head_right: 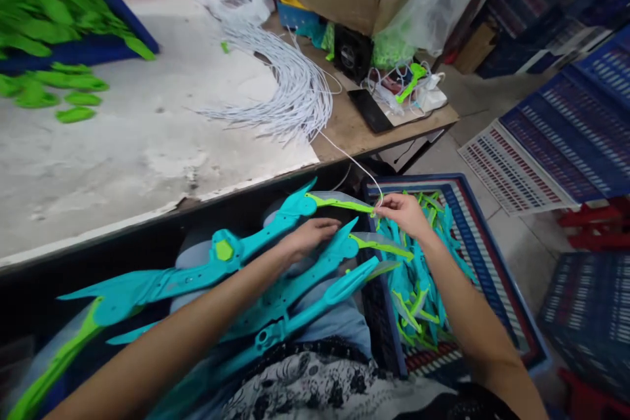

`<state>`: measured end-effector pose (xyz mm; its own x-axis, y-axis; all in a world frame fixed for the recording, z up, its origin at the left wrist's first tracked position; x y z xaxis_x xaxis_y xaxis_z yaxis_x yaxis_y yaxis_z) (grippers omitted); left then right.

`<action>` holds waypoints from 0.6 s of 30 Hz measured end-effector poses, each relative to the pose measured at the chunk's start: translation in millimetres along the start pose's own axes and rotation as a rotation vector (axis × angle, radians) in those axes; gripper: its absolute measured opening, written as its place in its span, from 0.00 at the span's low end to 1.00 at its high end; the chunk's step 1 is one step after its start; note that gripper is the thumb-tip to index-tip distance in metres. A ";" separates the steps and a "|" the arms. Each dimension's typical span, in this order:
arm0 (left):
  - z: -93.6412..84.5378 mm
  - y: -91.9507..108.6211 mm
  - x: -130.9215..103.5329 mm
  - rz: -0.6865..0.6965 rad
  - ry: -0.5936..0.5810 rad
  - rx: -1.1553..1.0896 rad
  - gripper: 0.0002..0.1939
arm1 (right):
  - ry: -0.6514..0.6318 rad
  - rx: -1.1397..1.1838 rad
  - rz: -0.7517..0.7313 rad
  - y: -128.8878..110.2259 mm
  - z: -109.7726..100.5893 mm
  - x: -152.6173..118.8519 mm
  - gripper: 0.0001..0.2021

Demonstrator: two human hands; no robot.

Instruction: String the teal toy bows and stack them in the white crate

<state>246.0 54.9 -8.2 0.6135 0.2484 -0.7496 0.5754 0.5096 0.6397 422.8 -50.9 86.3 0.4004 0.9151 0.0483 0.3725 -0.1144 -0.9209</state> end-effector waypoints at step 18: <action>63.1 12.6 69.8 -0.108 -0.371 -0.262 0.06 | 0.284 -0.453 -0.495 41.8 11.2 -28.0 0.06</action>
<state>330.2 26.7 -41.7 0.7374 -0.1046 -0.6673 0.5195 0.7193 0.4613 417.8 -77.0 42.1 0.2741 0.7721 0.5733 0.8516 0.0821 -0.5177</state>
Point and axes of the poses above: each hand's wrist, its own x-axis towards the middle knuckle, its own z-axis out of the palm, y = z × x, the point moved 6 cm from there along x, towards the middle knuckle, and after that the axes turned 15 degrees about -z, right-handed, at the moved point
